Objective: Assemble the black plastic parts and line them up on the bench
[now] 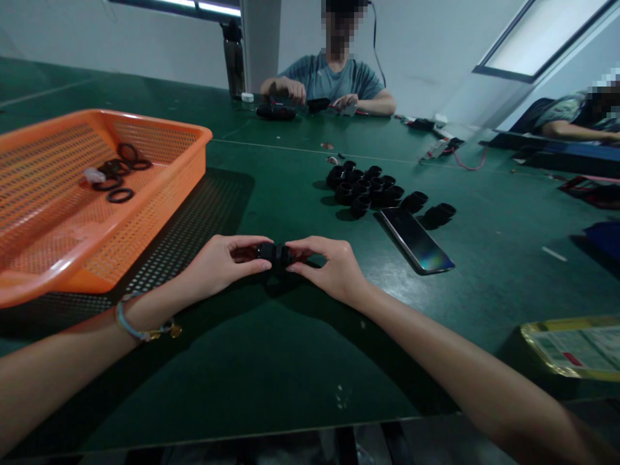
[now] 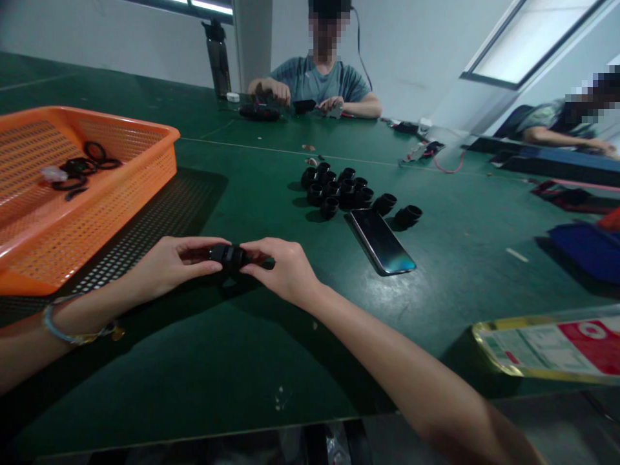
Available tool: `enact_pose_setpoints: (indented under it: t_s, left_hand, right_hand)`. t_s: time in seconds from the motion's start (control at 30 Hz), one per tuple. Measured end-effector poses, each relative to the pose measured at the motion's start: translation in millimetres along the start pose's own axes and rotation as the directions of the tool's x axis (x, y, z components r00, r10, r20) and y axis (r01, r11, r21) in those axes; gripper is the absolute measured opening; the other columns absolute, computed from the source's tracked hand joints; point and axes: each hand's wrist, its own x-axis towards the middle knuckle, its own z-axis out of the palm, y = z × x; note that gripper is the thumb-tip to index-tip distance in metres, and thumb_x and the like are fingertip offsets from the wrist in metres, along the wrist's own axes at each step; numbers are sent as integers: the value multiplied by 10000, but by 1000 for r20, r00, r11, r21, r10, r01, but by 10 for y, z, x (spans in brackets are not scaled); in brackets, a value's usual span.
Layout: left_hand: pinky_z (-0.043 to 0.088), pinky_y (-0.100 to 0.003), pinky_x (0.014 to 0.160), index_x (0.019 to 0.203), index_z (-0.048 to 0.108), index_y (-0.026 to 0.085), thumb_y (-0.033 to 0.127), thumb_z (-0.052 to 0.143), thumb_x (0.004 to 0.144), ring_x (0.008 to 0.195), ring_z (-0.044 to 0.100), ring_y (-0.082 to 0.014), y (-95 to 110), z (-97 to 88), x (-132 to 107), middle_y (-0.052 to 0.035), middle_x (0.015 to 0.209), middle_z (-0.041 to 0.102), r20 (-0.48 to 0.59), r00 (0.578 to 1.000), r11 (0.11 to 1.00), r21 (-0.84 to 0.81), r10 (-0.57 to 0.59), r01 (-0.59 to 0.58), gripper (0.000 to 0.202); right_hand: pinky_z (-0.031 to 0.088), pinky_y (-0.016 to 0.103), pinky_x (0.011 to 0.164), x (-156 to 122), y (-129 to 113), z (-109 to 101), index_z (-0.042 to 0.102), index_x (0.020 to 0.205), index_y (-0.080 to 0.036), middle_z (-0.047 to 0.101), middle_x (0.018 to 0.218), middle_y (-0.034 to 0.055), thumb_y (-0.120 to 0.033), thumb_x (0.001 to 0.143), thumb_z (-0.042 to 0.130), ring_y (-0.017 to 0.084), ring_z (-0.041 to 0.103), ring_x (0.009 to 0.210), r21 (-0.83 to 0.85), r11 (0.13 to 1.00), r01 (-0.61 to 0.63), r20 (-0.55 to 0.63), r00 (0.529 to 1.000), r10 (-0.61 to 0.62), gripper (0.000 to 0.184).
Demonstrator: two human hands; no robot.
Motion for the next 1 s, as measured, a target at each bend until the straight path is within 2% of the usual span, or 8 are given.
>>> enact_pose_setpoints:
  t_s: [0.27, 0.43, 0.63, 0.83, 1.0]
  left_hand:
    - [533, -363, 845, 1035, 676, 144, 344, 694, 611, 872, 676, -233, 8, 0, -6, -45, 937, 736, 7, 1000, 1000, 9, 7, -7, 469]
    - [541, -368, 833, 1034, 681, 149, 360, 704, 606, 881, 674, -243, 11, -2, -4, -49, 935, 734, -6, 1000, 1000, 12, -9, 9, 477]
    - [536, -351, 845, 1025, 681, 137, 342, 702, 595, 881, 676, -237, 26, -1, -5, -47, 929, 739, -4, 1000, 1000, -17, -18, 18, 477]
    - [534, -348, 846, 1019, 683, 141, 336, 697, 598, 888, 676, -233, 44, 0, -10, -42, 943, 739, -6, 1000, 1000, -15, -22, 22, 464]
    - [537, -355, 843, 1018, 686, 152, 337, 702, 598, 883, 677, -234, 37, -6, -7, -39, 937, 739, 0, 1000, 1000, -8, -18, 18, 460]
  right_hand:
    - [561, 278, 696, -2, 0, -1, 677, 977, -172, 722, 873, 29, -144, 721, 695, 131, 671, 736, 17, 1000, -16, 9, 1000, 16, 258]
    - [556, 272, 672, -2, 19, 4, 681, 983, -174, 717, 850, 32, -168, 723, 697, 125, 660, 700, 14, 999, 29, -9, 1000, -29, 261]
    - [553, 279, 684, -5, 20, 7, 686, 981, -180, 708, 920, 53, -171, 741, 674, 136, 658, 740, -62, 995, 72, -39, 996, -74, 240]
    - [550, 264, 676, -4, -14, 10, 651, 1003, -145, 702, 839, 40, -130, 711, 697, 126, 647, 702, -76, 995, 58, -48, 997, -62, 296]
    - [549, 272, 672, -1, -29, 4, 660, 953, -173, 704, 843, 31, -140, 722, 690, 134, 653, 723, -81, 995, 65, -39, 997, -68, 235]
